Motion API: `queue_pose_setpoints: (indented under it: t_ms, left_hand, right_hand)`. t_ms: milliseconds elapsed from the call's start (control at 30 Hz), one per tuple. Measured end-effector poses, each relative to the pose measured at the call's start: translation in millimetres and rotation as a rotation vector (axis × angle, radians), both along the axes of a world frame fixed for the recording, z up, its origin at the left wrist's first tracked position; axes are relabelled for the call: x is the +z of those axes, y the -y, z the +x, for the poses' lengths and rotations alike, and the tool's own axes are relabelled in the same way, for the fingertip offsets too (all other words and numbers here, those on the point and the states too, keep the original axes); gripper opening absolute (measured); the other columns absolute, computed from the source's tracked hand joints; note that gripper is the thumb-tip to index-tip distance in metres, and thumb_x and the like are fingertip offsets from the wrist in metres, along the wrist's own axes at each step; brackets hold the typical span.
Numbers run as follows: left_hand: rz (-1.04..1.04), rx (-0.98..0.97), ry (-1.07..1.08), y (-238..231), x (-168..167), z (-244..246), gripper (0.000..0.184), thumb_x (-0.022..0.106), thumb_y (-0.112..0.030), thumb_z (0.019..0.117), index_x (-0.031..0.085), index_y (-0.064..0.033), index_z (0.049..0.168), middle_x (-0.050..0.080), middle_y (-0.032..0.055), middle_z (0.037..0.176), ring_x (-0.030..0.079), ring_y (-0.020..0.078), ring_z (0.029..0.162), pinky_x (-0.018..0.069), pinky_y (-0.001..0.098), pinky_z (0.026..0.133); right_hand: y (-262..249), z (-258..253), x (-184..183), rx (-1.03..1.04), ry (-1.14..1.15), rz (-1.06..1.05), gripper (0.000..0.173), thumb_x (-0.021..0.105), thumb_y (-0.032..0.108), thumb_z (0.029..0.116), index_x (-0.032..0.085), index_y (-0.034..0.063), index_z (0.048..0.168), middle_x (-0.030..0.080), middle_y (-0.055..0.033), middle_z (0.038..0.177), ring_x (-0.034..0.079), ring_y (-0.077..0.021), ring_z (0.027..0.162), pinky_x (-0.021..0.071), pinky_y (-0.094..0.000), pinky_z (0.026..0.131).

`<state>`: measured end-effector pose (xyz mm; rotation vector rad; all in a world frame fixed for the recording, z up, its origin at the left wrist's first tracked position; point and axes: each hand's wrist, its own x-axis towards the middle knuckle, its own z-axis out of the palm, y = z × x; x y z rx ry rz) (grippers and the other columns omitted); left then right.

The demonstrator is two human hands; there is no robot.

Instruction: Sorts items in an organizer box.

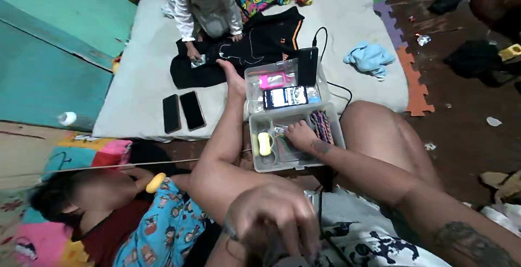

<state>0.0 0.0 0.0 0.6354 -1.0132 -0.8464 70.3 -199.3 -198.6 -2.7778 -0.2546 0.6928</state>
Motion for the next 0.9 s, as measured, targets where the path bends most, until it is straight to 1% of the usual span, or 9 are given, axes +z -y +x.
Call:
queue_pose_setpoints:
  t_ms: [67, 167, 200, 267, 333, 433, 533, 633, 900]
  left_hand:
    - [-0.063, 0.176, -0.222, 12.1, -18.4, 27.8, 0.019, 0.066, -0.031, 0.0982, 0.074, -0.0131, 0.095, 0.072, 0.0004, 0.092, 0.068, 0.0123, 0.088, 0.0549, 0.0294, 0.081]
    - [0.017, 0.468, -0.36, 16.1, -56.0, 66.2, 0.009, 0.068, -0.026, 0.0959, 0.075, -0.0202, 0.097, 0.071, -0.0039, 0.087, 0.068, 0.0093, 0.081, 0.0568, 0.0273, 0.076]
    - [0.129, 0.581, -0.388, 16.8, -65.7, 74.4, 0.007, 0.064, -0.023, 0.0976, 0.072, -0.0223, 0.098, 0.068, -0.0048, 0.084, 0.067, 0.0083, 0.078, 0.0575, 0.0266, 0.074]
    - [0.432, 0.758, -0.398, 20.8, -83.9, 86.8, 0.016, 0.05, -0.011, 0.1021, 0.061, -0.0194, 0.109, 0.065, -0.0034, 0.085, 0.064, 0.0078, 0.074, 0.057, 0.0254, 0.072]
    - [0.717, 0.837, -0.374, 28.7, -104.2, 95.5, 0.021, 0.047, -0.003, 0.1042, 0.056, -0.0135, 0.12, 0.064, 0.0003, 0.088, 0.062, 0.0091, 0.073, 0.0554, 0.0251, 0.069]
    - [0.992, 0.848, -0.347, 41.8, -130.7, 96.8, 0.021, 0.051, -0.003, 0.1046, 0.054, -0.005, 0.125, 0.062, 0.006, 0.096, 0.061, 0.011, 0.071, 0.0534, 0.0252, 0.065]
    - [1.09, 0.815, -0.308, 52.0, -144.9, 91.9, 0.018, 0.053, -0.007, 0.1051, 0.056, -0.001, 0.121, 0.064, 0.008, 0.095, 0.063, 0.0116, 0.073, 0.0542, 0.0253, 0.065]
    - [1.157, 0.774, -0.243, 58.9, -149.4, 87.1, 0.019, 0.057, -0.011, 0.1046, 0.058, 0.0002, 0.12, 0.065, 0.0085, 0.095, 0.063, 0.0113, 0.074, 0.0538, 0.0256, 0.067]
    - [1.09, 0.702, -0.376, 62.6, -157.5, 83.9, 0.013, 0.058, -0.005, 0.1025, 0.058, -0.0006, 0.114, 0.063, 0.0054, 0.089, 0.062, 0.0098, 0.073, 0.0538, 0.0243, 0.069]
  right_hand:
    - [3.1, -0.9, 3.4, 0.011, 0.002, 0.016, 0.034, 0.048, 0.003, 0.103, 0.059, -0.0039, 0.134, 0.057, -0.0299, 0.135, 0.054, -0.0475, 0.126, 0.0346, -0.0631, 0.111]
    - [10.9, -3.2, 12.0, -0.011, 0.027, 0.063, 0.034, 0.052, 0.008, 0.103, 0.059, 0.0002, 0.135, 0.058, -0.0257, 0.137, 0.053, -0.0457, 0.129, 0.0371, -0.0628, 0.108]
    - [13.9, -4.4, 12.8, -0.037, 0.053, 0.101, 0.033, 0.055, 0.011, 0.1023, 0.061, 0.0013, 0.133, 0.059, -0.024, 0.136, 0.053, -0.045, 0.129, 0.0387, -0.0624, 0.107]
    - [20.2, -6.6, 12.8, -0.126, 0.108, 0.232, 0.029, 0.057, 0.016, 0.1026, 0.064, 0.0013, 0.126, 0.064, -0.022, 0.13, 0.057, -0.0428, 0.126, 0.0432, -0.0603, 0.105]
    - [26.1, -8.6, 14.5, -0.244, 0.121, 0.401, 0.026, 0.056, 0.017, 0.104, 0.065, 0.0, 0.121, 0.067, -0.0219, 0.12, 0.062, -0.0402, 0.118, 0.0482, -0.0585, 0.102]
    - [32.2, -12.3, 22.3, -0.451, 0.055, 0.642, 0.024, 0.056, 0.013, 0.1047, 0.062, -0.0015, 0.123, 0.068, -0.022, 0.112, 0.067, -0.0358, 0.104, 0.0525, -0.0558, 0.095]
    - [33.9, -18.0, 32.6, -0.652, -0.045, 0.863, 0.025, 0.057, 0.013, 0.1053, 0.061, 0.0009, 0.126, 0.068, -0.015, 0.105, 0.066, -0.0218, 0.088, 0.0551, -0.0416, 0.082]
    - [28.7, -24.9, 37.0, -0.813, -0.137, 1.083, 0.019, 0.06, 0.011, 0.1031, 0.063, 0.0007, 0.12, 0.067, -0.01, 0.097, 0.062, -0.0139, 0.077, 0.0537, -0.0326, 0.073]
    - [15.9, -29.0, 36.5, -0.917, -0.147, 1.156, 0.016, 0.063, 0.011, 0.1017, 0.062, 0.0001, 0.113, 0.063, -0.0072, 0.089, 0.057, -0.0105, 0.07, 0.0504, -0.0283, 0.067]
